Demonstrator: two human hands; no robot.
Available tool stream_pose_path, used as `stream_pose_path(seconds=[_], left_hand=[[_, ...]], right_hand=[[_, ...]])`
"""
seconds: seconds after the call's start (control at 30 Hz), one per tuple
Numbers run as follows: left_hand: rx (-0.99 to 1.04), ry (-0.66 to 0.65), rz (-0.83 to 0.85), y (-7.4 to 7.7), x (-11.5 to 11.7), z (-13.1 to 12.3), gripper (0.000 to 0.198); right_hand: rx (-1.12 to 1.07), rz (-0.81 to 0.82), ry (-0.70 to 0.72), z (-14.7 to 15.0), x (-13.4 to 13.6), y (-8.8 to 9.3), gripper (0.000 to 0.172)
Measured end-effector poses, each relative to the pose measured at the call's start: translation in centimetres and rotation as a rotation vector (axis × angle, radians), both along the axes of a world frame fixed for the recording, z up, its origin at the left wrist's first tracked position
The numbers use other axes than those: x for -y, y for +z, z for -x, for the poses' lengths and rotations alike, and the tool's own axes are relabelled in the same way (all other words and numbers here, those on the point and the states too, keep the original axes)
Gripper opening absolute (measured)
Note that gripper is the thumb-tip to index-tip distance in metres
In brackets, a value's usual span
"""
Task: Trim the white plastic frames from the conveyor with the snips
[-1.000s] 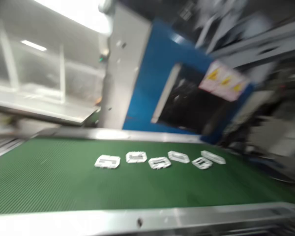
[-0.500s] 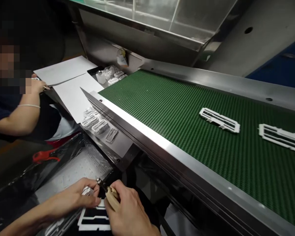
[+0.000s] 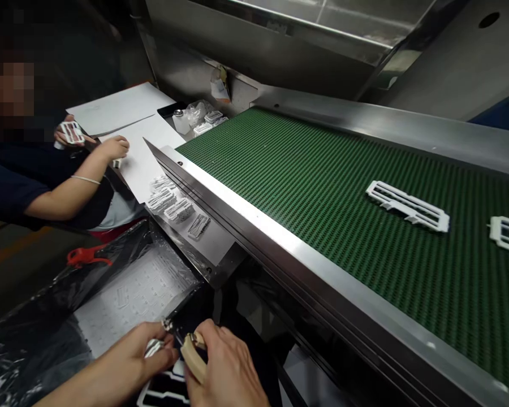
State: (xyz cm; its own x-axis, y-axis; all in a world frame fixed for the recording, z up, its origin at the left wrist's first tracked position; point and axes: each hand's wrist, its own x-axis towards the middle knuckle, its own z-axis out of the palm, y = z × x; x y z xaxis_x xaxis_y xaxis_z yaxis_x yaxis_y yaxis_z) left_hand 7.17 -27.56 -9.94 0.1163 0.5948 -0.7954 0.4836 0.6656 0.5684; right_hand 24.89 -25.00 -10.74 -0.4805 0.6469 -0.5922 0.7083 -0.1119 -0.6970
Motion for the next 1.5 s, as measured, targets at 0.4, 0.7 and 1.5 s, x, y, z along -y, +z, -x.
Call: stream_pose_path(seconds=[0.4, 0.7, 1.5], left_hand=[[0.43, 0.09, -0.289, 1.0, 1.4, 1.7, 0.027], [0.376, -0.049, -0.524, 0.6, 1.2, -0.4, 0.013], [0.407, -0.075, -0.361, 0.0, 0.1, -1.8, 0.027]], right_hand=[[-0.413, 0.37, -0.298, -0.7, 1.4, -2.9, 0.012], [-0.475, 0.342, -0.32, -0.9, 1.7, -2.9, 0.013], [0.183, -0.573, 0.447, -8.9, -0.9, 4.0, 0.062]])
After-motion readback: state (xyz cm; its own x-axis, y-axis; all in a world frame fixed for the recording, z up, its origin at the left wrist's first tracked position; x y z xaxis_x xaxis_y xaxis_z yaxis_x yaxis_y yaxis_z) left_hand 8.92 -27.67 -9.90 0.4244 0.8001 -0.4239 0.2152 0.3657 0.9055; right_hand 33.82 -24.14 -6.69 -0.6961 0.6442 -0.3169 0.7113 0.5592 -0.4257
